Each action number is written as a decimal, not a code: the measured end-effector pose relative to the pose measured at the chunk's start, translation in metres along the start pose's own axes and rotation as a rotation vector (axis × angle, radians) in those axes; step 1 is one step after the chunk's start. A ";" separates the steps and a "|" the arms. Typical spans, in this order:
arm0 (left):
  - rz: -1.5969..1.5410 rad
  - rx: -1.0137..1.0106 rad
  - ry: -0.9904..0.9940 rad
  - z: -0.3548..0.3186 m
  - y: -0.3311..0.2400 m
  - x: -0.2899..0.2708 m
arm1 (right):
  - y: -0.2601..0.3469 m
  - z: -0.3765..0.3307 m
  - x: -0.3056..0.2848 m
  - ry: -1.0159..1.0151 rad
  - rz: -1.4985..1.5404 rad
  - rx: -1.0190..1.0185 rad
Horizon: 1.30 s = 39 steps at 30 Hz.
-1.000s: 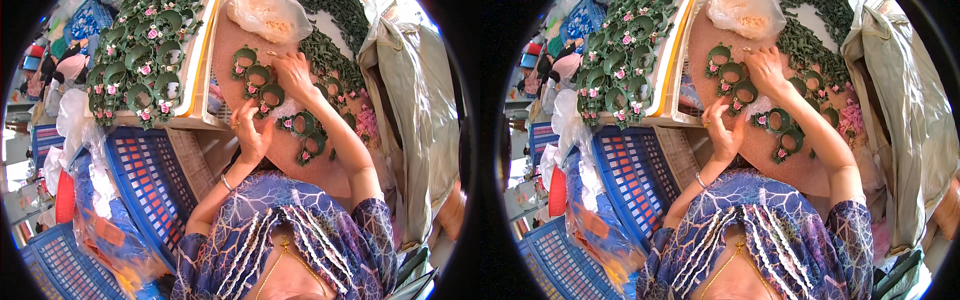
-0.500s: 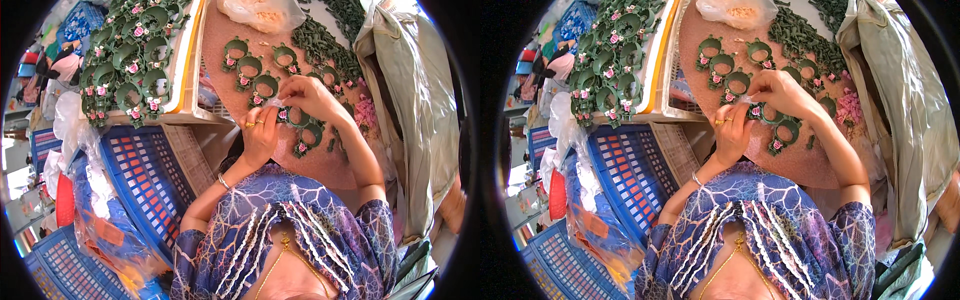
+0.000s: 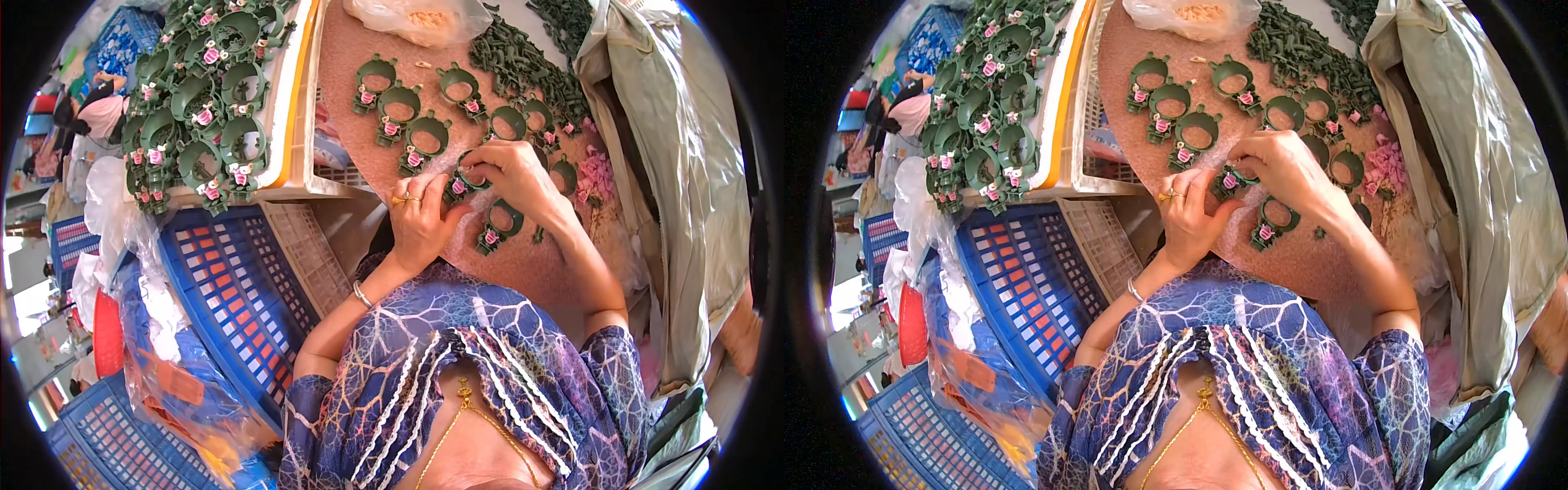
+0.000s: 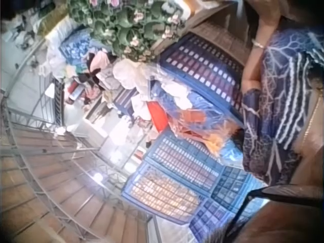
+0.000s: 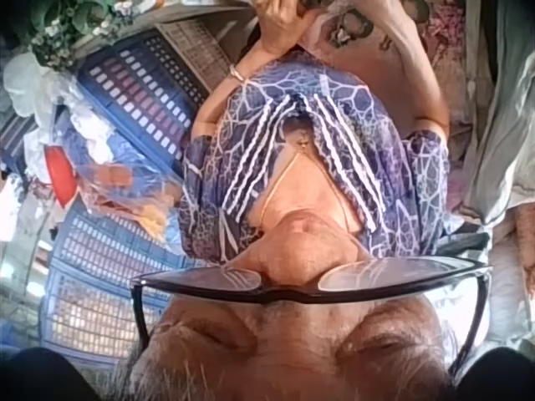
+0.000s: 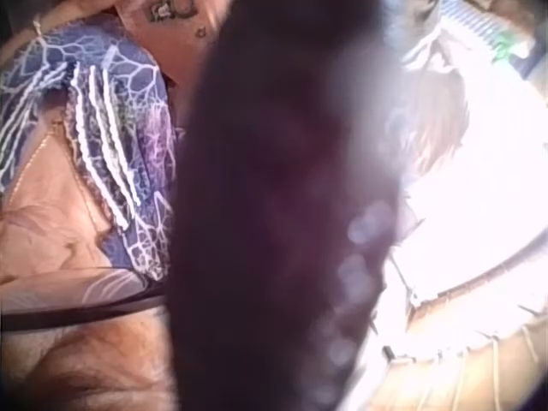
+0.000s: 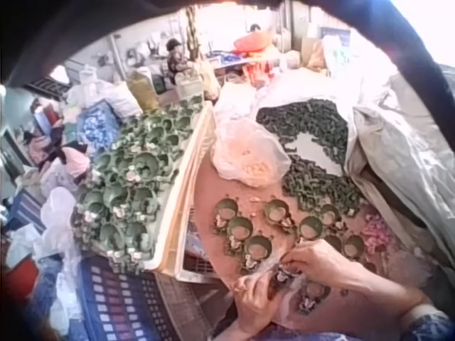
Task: Assembling decorative components and stickers onto green plastic ring frames at a workstation.
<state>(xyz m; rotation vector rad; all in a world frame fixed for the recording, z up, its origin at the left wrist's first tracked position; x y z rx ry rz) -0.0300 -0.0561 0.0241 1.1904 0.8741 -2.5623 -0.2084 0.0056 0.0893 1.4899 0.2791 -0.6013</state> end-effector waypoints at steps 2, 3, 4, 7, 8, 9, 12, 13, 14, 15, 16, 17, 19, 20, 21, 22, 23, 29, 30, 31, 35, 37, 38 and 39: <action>-0.004 0.045 -0.041 0.001 0.000 0.000 | 0.001 -0.004 0.005 -0.013 -0.095 -0.035; -0.004 0.044 -0.041 0.001 0.000 0.000 | 0.002 -0.005 0.008 -0.026 -0.191 -0.071; 0.027 0.062 -0.024 0.001 -0.001 0.000 | 0.001 -0.006 0.010 -0.024 -0.191 -0.070; 0.053 0.083 0.001 -0.001 0.001 0.001 | -0.002 -0.007 0.015 -0.012 -0.269 -0.029; 0.050 0.086 0.008 -0.001 0.001 0.002 | -0.003 -0.007 0.017 -0.013 -0.257 -0.047; 0.050 0.085 0.007 -0.001 0.001 0.001 | -0.003 -0.007 0.017 -0.014 -0.245 -0.065; -0.052 0.036 0.018 0.000 0.001 0.001 | -0.001 -0.006 0.018 -0.008 -0.243 -0.059; -0.071 0.037 0.005 0.000 0.001 0.001 | 0.000 -0.006 0.019 -0.006 -0.244 -0.059; -0.088 0.037 -0.008 0.001 0.001 0.001 | 0.000 -0.006 0.019 -0.002 -0.246 -0.045; -0.088 0.036 -0.009 0.000 0.002 0.001 | 0.001 -0.005 0.020 0.003 -0.248 -0.031; -0.104 0.036 -0.010 -0.001 0.002 0.001 | 0.000 -0.005 0.020 0.005 -0.248 -0.032; -0.122 0.039 -0.011 -0.001 0.002 0.001 | -0.001 -0.006 0.021 0.015 -0.270 -0.031; -0.133 0.050 -0.028 -0.001 0.003 0.002 | -0.003 -0.007 0.024 0.025 -0.293 -0.030; -0.144 0.062 -0.043 -0.001 0.003 0.002 | -0.004 -0.007 0.025 0.021 -0.303 -0.038; -0.145 0.061 -0.043 -0.001 0.003 0.003 | -0.004 -0.007 0.027 0.017 -0.312 -0.045; -0.172 0.050 -0.043 -0.002 0.003 0.003 | -0.001 -0.007 0.026 0.017 -0.314 -0.044; -0.194 0.036 -0.044 -0.002 0.003 0.003 | 0.004 -0.007 0.025 -0.013 -0.287 -0.040; -0.254 0.014 -0.023 -0.005 0.007 0.005 | 0.013 -0.001 0.018 -0.059 -0.280 -0.103; -0.257 0.017 -0.024 -0.004 0.006 0.005 | 0.013 -0.001 0.018 -0.031 -0.247 -0.093; -0.262 0.045 -0.065 -0.001 0.006 0.004 | 0.014 -0.001 0.018 -0.034 -0.250 -0.094; -0.274 0.089 -0.132 -0.007 0.009 0.007 | 0.022 0.004 0.018 0.066 -0.327 -0.301; -0.242 0.064 -0.089 -0.003 0.005 0.004 | 0.014 0.011 0.012 0.167 -0.355 -0.314; -0.176 0.062 -0.064 0.000 0.002 -0.001 | 0.014 0.017 0.007 0.170 -0.309 -0.266; -0.133 0.054 -0.051 0.001 0.001 -0.003 | 0.014 0.023 0.003 0.173 -0.262 -0.219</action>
Point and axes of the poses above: each hand's wrist, its own z-axis towards the middle knuckle, its own x-axis out of the palm, y = z × x, the point moved 1 cm from there along z, towards the middle knuckle, and after that the axes turned 11 degrees about z, right-handed, at the moved point
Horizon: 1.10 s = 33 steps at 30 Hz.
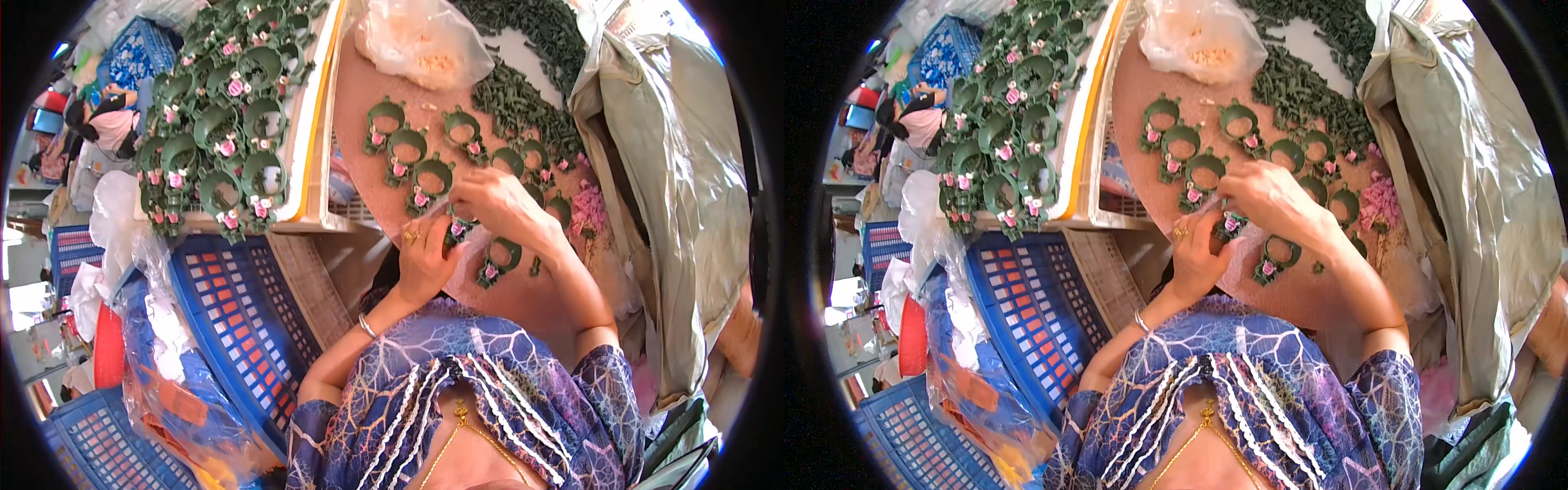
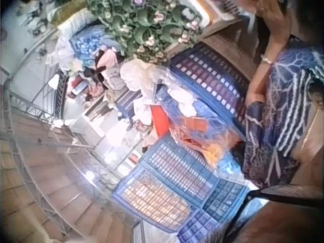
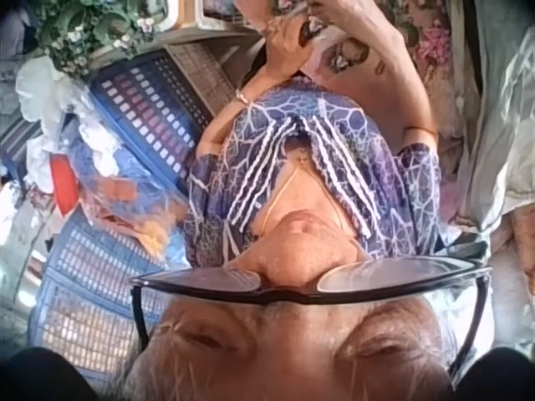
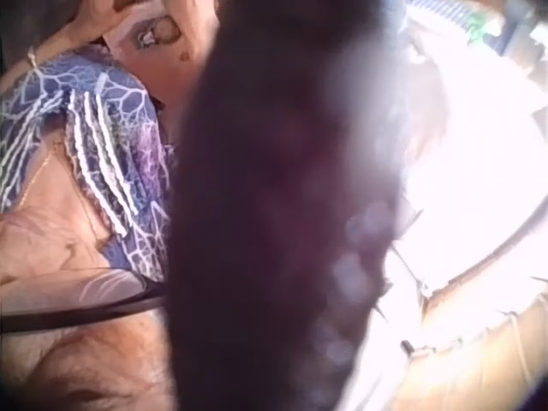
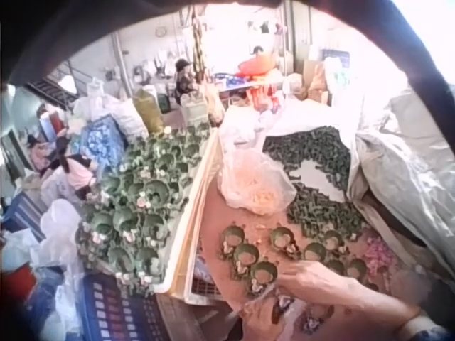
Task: Assembling decorative components and stickers onto green plastic ring frames at a workstation.
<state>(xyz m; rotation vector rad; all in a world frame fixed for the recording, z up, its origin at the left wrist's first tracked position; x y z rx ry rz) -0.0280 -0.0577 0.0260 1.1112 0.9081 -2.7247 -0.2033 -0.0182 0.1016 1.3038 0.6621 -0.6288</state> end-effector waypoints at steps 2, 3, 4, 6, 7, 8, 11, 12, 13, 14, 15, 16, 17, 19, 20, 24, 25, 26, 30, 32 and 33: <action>0.068 -0.009 0.031 -0.002 0.000 0.002 | -0.016 0.020 -0.006 -0.219 -0.121 -0.005; 0.065 0.005 0.025 -0.001 0.000 0.002 | -0.025 0.031 -0.009 -0.359 -0.207 -0.026; 0.069 0.029 0.025 -0.001 0.000 0.002 | -0.033 0.039 -0.015 -0.314 -0.266 0.077; 0.077 0.056 0.038 -0.002 -0.001 0.000 | -0.044 0.061 -0.015 -0.345 -0.401 0.147; 0.075 0.068 0.035 -0.001 -0.001 0.001 | -0.055 0.071 -0.012 -0.368 -0.425 0.154; 0.053 0.065 0.018 -0.002 0.000 0.001 | -0.061 0.083 -0.009 -0.352 -0.450 0.159; 0.040 0.062 -0.003 -0.001 0.003 0.003 | -0.075 0.116 0.003 -0.332 -0.510 0.164; 0.044 0.062 -0.004 -0.001 0.003 0.003 | -0.079 0.122 0.008 -0.314 -0.534 0.199; 0.041 0.068 0.001 -0.001 0.002 0.003 | -0.085 0.125 0.011 -0.296 -0.558 0.235; 0.065 0.078 0.003 0.000 0.002 0.001 | -0.084 0.127 0.011 -0.305 -0.565 0.175; 0.089 0.089 0.005 0.000 0.002 0.000 | -0.084 0.126 0.011 -0.307 -0.564 0.177; 0.087 0.091 0.009 0.000 0.002 0.000 | -0.085 0.125 0.010 -0.335 -0.539 0.172; 0.076 0.080 0.013 0.000 0.003 0.000 | -0.081 0.124 0.008 -0.360 -0.514 0.164; 0.063 0.067 0.022 0.000 0.005 0.000 | -0.080 0.114 -0.004 -0.409 -0.106 0.259; 0.004 0.079 0.009 0.002 0.004 0.000 | -0.086 0.103 -0.015 -0.420 0.069 0.229; -0.061 0.076 -0.025 0.006 0.004 -0.002 | -0.066 0.065 -0.045 -0.428 0.334 0.342; -0.063 0.079 -0.035 0.005 0.004 -0.001 | -0.069 0.055 -0.046 -0.399 0.358 0.375; -0.053 0.083 -0.029 0.006 0.003 -0.001 | -0.072 0.046 -0.042 -0.408 0.434 0.353; -0.015 0.090 -0.032 0.003 0.005 0.000 | -0.062 0.029 -0.027 -0.376 0.279 0.151; 0.017 0.103 -0.029 0.003 0.004 0.001 | -0.067 0.025 -0.019 -0.390 0.186 0.050; 0.020 0.101 -0.029 0.003 0.004 0.000 | -0.070 0.025 -0.016 -0.389 0.189 0.049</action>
Point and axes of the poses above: each hand's wrist, its own z-axis towards the middle knuckle, its own x-axis out of the palm, y = z × x, the point moved 1 cm from there along z, towards the middle knuckle, and after that the axes turned 11 degrees about z, right-handed, at the moved point
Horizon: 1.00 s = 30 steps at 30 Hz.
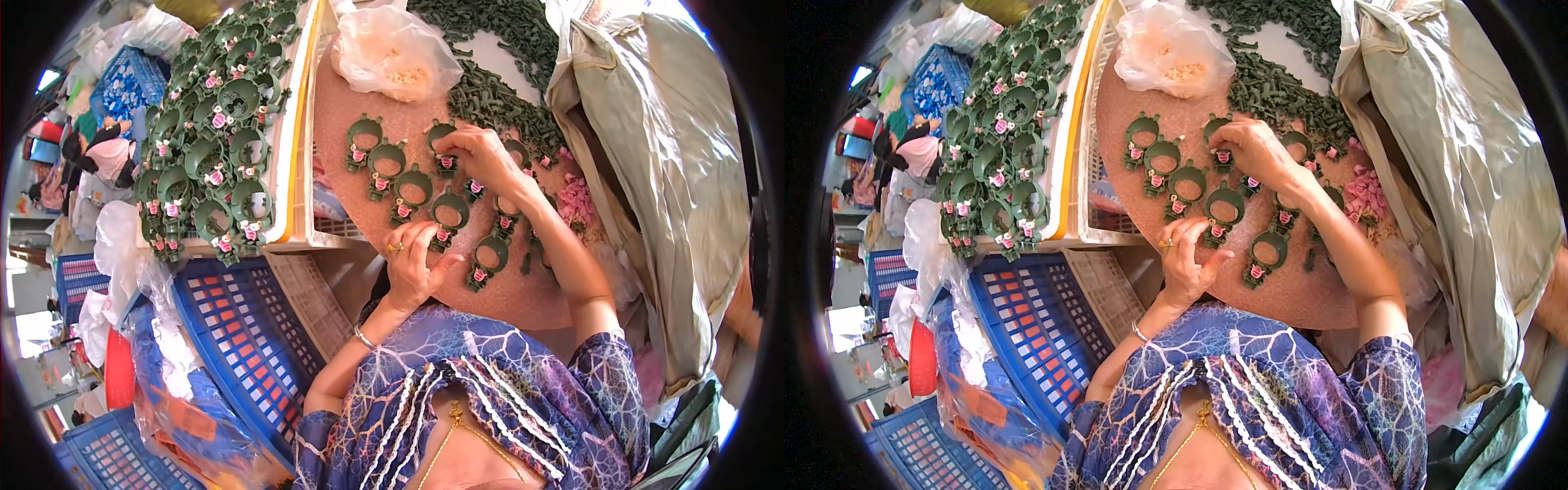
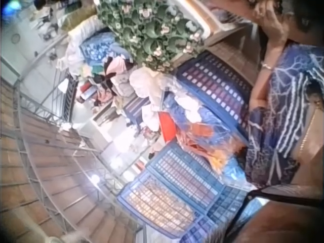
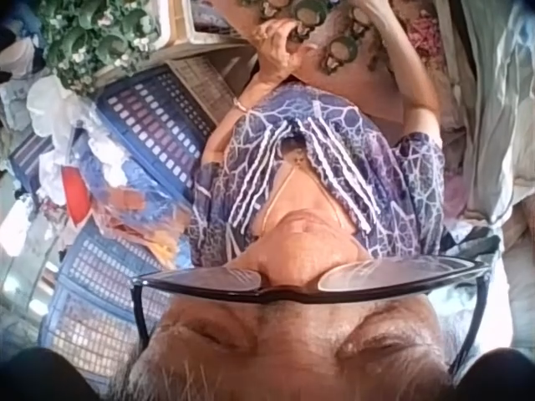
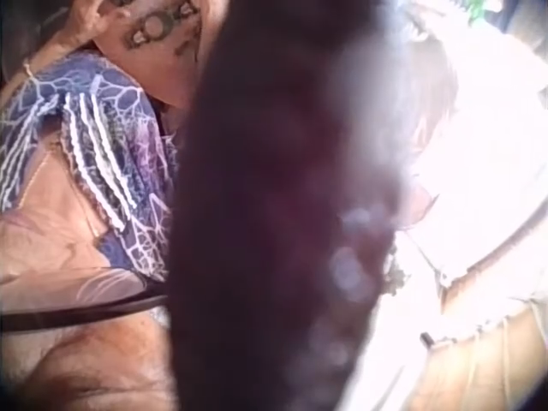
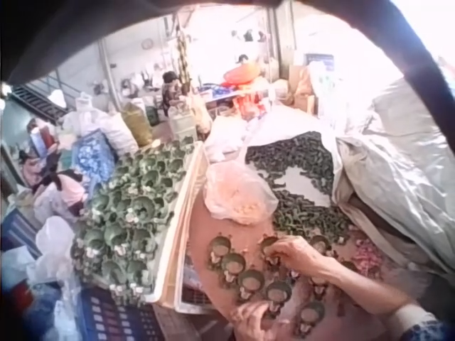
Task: Assembling decorative components and stickers onto green plastic ring frames at a workstation.
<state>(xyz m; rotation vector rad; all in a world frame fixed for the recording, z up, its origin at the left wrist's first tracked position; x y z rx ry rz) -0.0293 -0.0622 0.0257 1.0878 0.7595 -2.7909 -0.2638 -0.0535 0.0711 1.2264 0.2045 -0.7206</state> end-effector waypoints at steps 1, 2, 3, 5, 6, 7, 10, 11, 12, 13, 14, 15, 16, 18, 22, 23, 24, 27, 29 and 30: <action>0.017 0.005 0.001 0.000 -0.001 0.000 | -0.004 -0.001 0.002 0.004 -0.062 -0.016; 0.037 0.007 0.002 0.000 0.000 -0.001 | -0.006 0.000 0.004 0.011 -0.121 -0.035; 0.043 0.003 0.002 -0.001 0.000 -0.001 | -0.007 0.000 0.005 0.015 -0.116 -0.038; 0.040 -0.004 0.002 -0.002 0.001 0.000 | -0.006 0.001 0.004 0.056 -0.265 -0.136; 0.041 -0.006 0.002 -0.002 0.001 0.000 | -0.007 0.001 0.004 0.057 -0.264 -0.137; 0.033 -0.003 0.006 -0.002 0.001 0.000 | -0.007 0.001 0.003 0.066 -0.286 -0.182; 0.029 -0.002 0.010 -0.002 0.001 0.000 | -0.010 0.000 0.005 0.095 -0.340 -0.246; 0.032 -0.001 0.008 -0.002 0.001 0.000 | -0.009 0.001 0.005 0.113 -0.372 -0.266; 0.032 -0.002 0.007 -0.002 0.002 0.000 | -0.008 0.001 0.005 0.114 -0.371 -0.266; 0.027 0.003 0.003 -0.002 0.002 0.000 | -0.005 0.001 0.004 0.138 -0.398 -0.257; 0.022 0.008 -0.001 -0.002 0.002 0.000 | -0.002 0.001 0.002 0.163 -0.426 -0.248; 0.023 0.007 -0.003 -0.001 0.002 0.001 | 0.000 0.002 0.000 0.164 -0.426 -0.250; 0.016 0.009 -0.009 -0.001 0.002 0.001 | 0.002 0.003 -0.002 0.176 -0.430 -0.205; 0.013 0.008 -0.014 -0.001 0.002 0.000 | 0.011 0.007 -0.005 0.177 -0.441 -0.153; -0.040 -0.010 -0.017 0.000 0.000 -0.002 | 0.015 0.016 -0.014 0.152 -0.457 -0.097; -0.062 -0.035 -0.015 0.001 0.000 -0.003 | 0.014 0.018 -0.014 0.192 -0.481 -0.076; -0.061 -0.034 -0.015 0.002 0.000 -0.004 | 0.013 0.018 -0.014 0.231 -0.505 -0.054; -0.030 -0.080 -0.028 0.013 -0.001 -0.007 | 0.007 0.013 -0.012 0.003 -0.576 -0.248; 0.006 -0.094 -0.045 0.023 0.001 -0.009 | -0.005 0.011 -0.008 -0.082 -0.612 -0.134; 0.006 -0.102 -0.057 0.029 0.003 -0.007 | -0.011 0.011 -0.010 -0.167 -0.646 -0.020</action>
Point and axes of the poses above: each hand's wrist, its own z-axis towards the middle knuckle, its own x-axis out of the palm, y = z × x, the point moved 1 cm from there along z, towards the middle knuckle, and after that the axes turned 11 degrees about z, right-handed, at the moved point
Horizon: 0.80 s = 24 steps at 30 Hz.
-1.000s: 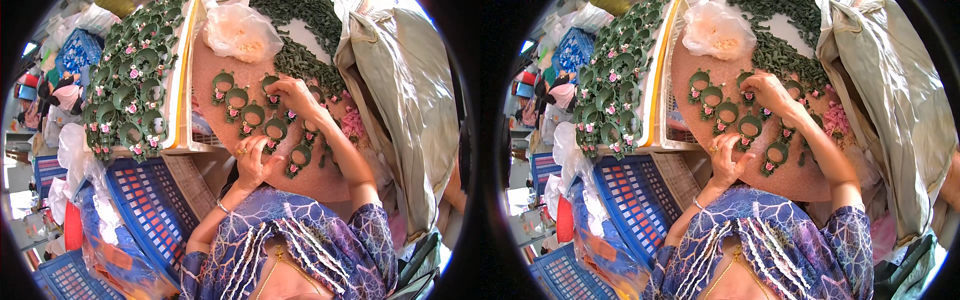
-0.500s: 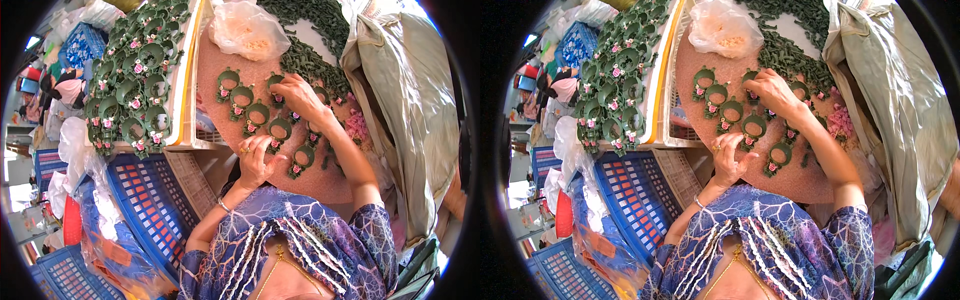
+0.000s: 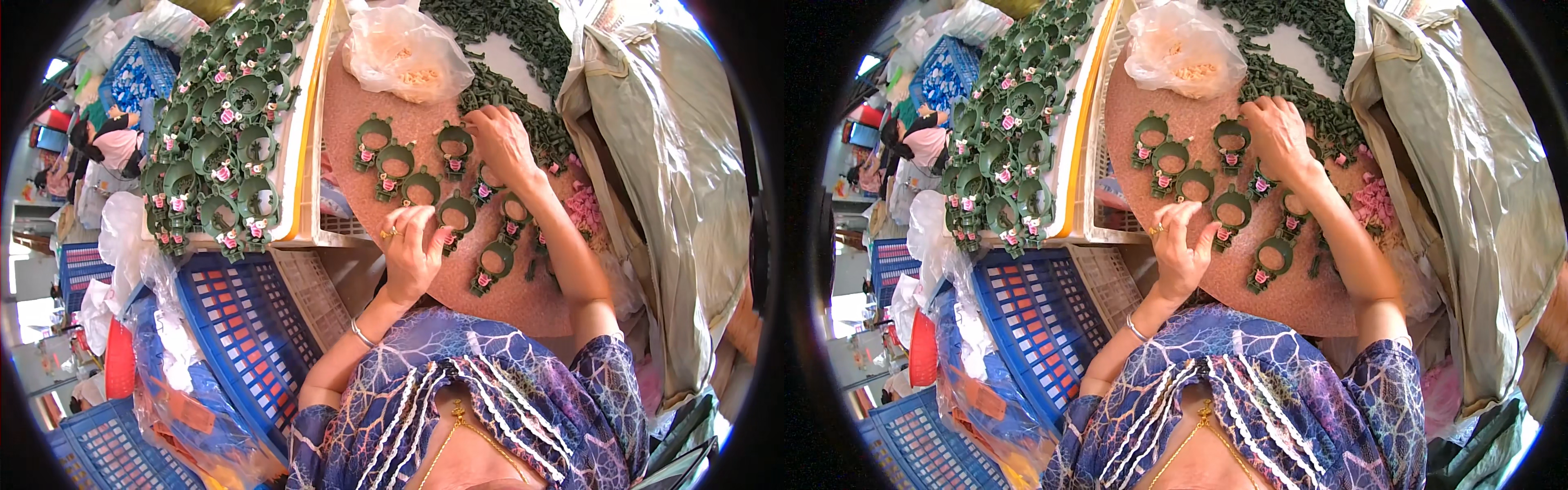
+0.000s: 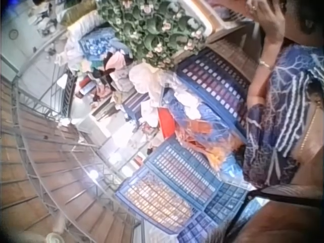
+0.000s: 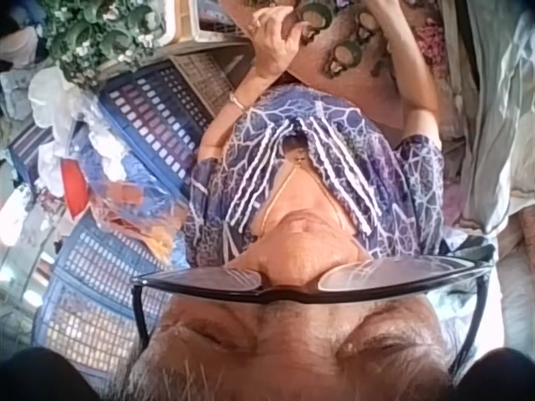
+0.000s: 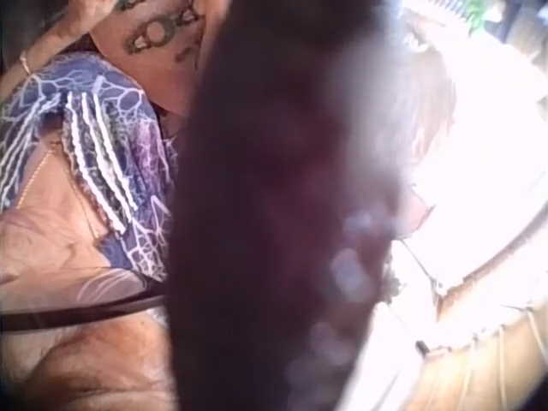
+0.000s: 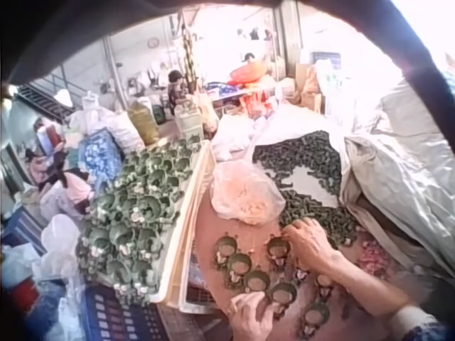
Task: Assembling decorative components and stickers onto green plastic ring frames at a workstation.
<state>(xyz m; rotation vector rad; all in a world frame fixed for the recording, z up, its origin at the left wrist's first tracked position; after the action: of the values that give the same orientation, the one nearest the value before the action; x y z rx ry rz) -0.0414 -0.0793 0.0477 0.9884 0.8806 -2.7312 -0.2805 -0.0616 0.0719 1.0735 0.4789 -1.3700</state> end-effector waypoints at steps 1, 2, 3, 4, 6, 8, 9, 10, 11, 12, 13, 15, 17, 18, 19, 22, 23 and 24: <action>-0.001 -0.008 -0.011 0.006 0.001 0.002 | -0.005 0.001 0.001 0.074 0.018 0.040; 0.026 -0.003 -0.013 0.015 -0.001 0.001 | -0.007 0.002 0.005 0.115 0.033 0.081; 0.025 0.000 -0.011 0.020 -0.001 0.003 | -0.008 0.002 0.011 0.155 0.049 0.121; 0.043 0.009 -0.016 0.025 0.000 0.005 | -0.011 0.001 0.018 0.144 0.041 0.109; 0.080 0.026 -0.035 0.033 0.001 0.010 | -0.013 0.002 0.024 0.144 0.086 0.199; 0.103 0.007 -0.015 0.044 -0.002 0.010 | -0.014 0.005 0.025 0.151 0.107 0.329; 0.125 -0.016 0.006 0.049 -0.003 0.011 | -0.013 0.006 0.023 0.150 0.109 0.330; 0.108 -0.018 -0.016 0.052 0.000 0.015 | -0.012 0.006 0.020 0.106 0.163 0.301; 0.071 -0.033 -0.022 0.057 0.003 0.017 | -0.010 0.007 0.017 0.061 0.218 0.271; 0.034 -0.048 -0.029 0.062 0.005 0.017 | -0.008 0.007 0.013 0.061 0.220 0.271; -0.092 -0.181 0.032 0.065 0.006 0.018 | -0.004 0.008 0.007 0.043 0.224 0.212; -0.335 -0.496 0.185 0.078 0.003 0.016 | 0.004 0.010 -0.006 0.025 0.226 0.158; -0.347 -0.477 0.257 0.084 0.013 0.022 | 0.017 0.012 -0.020 -0.099 0.315 -0.018; -0.768 -0.592 0.301 0.089 0.010 0.022 | 0.022 0.014 -0.025 -0.099 0.318 -0.018; -1.193 -0.697 0.337 0.093 0.008 0.022 | 0.027 0.016 -0.029 -0.089 0.358 -0.050; -1.332 -0.707 0.443 0.099 0.008 0.018 | 0.032 0.014 -0.035 -0.099 0.431 -0.070; -1.395 -0.719 0.457 0.099 0.007 0.017 | 0.034 0.014 -0.036 -0.118 0.468 -0.065; -1.393 -0.722 0.456 0.098 0.007 0.018 | 0.035 0.012 -0.037 -0.117 0.470 -0.065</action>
<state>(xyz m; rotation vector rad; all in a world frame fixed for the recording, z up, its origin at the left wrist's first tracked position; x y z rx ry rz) -0.1072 -0.1379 0.0940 0.9794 3.2947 -2.2978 -0.2592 -0.0561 0.1194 0.9709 0.1666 -0.9862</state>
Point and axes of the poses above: each hand's wrist, its own z-axis towards the middle knuckle, its own x-axis out of the palm, y = z × x, the point moved 1 cm from there along z, towards the middle knuckle, and after that the axes turned 11 degrees about z, right-handed, at the moved point
